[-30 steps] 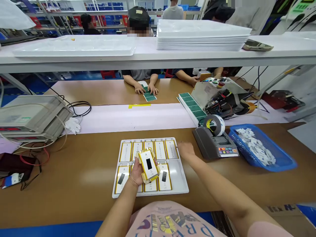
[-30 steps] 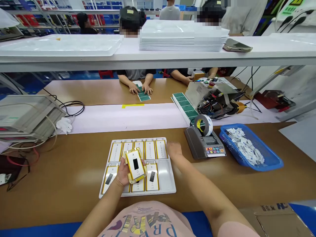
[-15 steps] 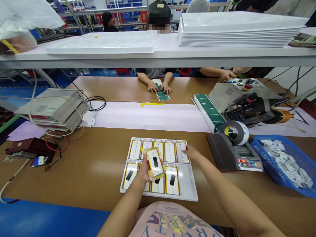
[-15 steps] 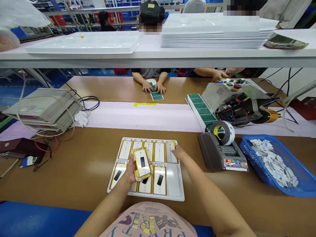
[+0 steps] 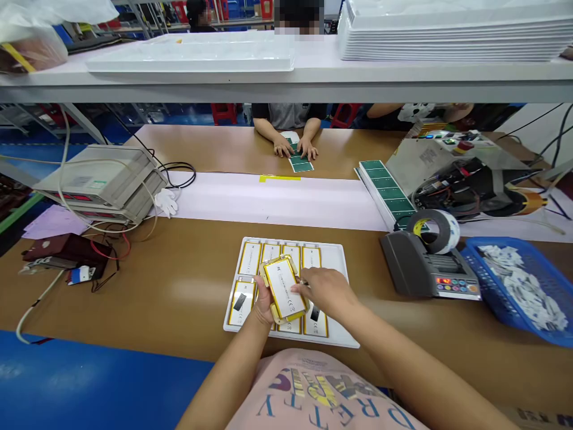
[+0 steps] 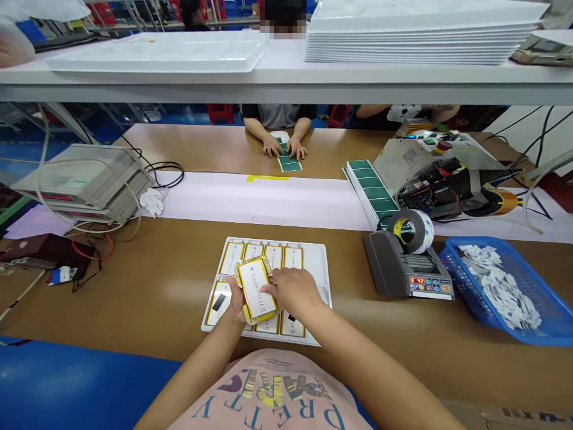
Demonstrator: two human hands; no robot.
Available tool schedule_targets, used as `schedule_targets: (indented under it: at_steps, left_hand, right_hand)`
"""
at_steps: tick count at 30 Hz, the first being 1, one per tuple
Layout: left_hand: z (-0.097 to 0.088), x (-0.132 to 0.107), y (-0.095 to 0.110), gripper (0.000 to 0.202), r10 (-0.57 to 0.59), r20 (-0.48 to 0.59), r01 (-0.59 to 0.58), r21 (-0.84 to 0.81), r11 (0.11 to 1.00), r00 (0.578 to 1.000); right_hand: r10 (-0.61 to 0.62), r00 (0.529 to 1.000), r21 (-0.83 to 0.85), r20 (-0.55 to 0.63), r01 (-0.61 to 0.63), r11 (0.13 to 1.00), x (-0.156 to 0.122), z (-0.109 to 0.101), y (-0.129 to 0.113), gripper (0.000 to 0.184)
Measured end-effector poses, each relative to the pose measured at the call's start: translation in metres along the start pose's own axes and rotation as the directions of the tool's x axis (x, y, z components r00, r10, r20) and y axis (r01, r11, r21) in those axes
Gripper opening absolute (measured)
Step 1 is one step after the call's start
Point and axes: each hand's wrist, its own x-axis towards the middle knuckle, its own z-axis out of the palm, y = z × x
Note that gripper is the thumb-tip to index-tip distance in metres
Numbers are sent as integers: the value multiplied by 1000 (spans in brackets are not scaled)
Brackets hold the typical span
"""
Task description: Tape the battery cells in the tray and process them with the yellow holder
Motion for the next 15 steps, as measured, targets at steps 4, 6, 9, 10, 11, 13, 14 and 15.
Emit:
schedule_targets:
  at_steps: [4, 6, 9, 10, 11, 13, 14, 15]
  left_hand:
    - [1, -9, 8, 96, -11, 69, 7, 65, 998, 998]
    - [-1, -14, 14, 85, 7, 51, -11, 70, 997, 999]
    - [-6, -22, 25, 54, 84, -110, -76, 80, 994, 990]
    - [-8, -26, 30, 47, 108, -196, -89, 104, 991, 975]
    - [-9, -30, 36, 44, 141, -283, -105, 137, 985, 949]
    - [-12, -39, 53, 44, 224, -450, -136, 220, 966, 864]
    - [-13, -43, 63, 41, 263, -522, -146, 255, 956, 812]
    - [-15, -48, 75, 37, 302, -587, -150, 293, 944, 751]
  right_hand:
    - [181, 981, -82, -74, -187, 979, -6, 3, 39, 53]
    - [251, 968, -97, -16, -252, 963, -1, 22, 61, 43]
    - [273, 961, -105, 44, -267, 958, 5, 58, 84, 35]
    - [267, 963, -107, 38, -262, 959, 4, 68, 87, 35]
    - [259, 966, -106, 28, -254, 961, 3, 77, 88, 35]
    - [241, 970, -93, 13, -239, 967, -1, 89, 85, 35]
    - [237, 971, -81, 15, -235, 969, -2, 93, 83, 35]
    - [238, 971, -68, 21, -236, 969, -4, 96, 80, 36]
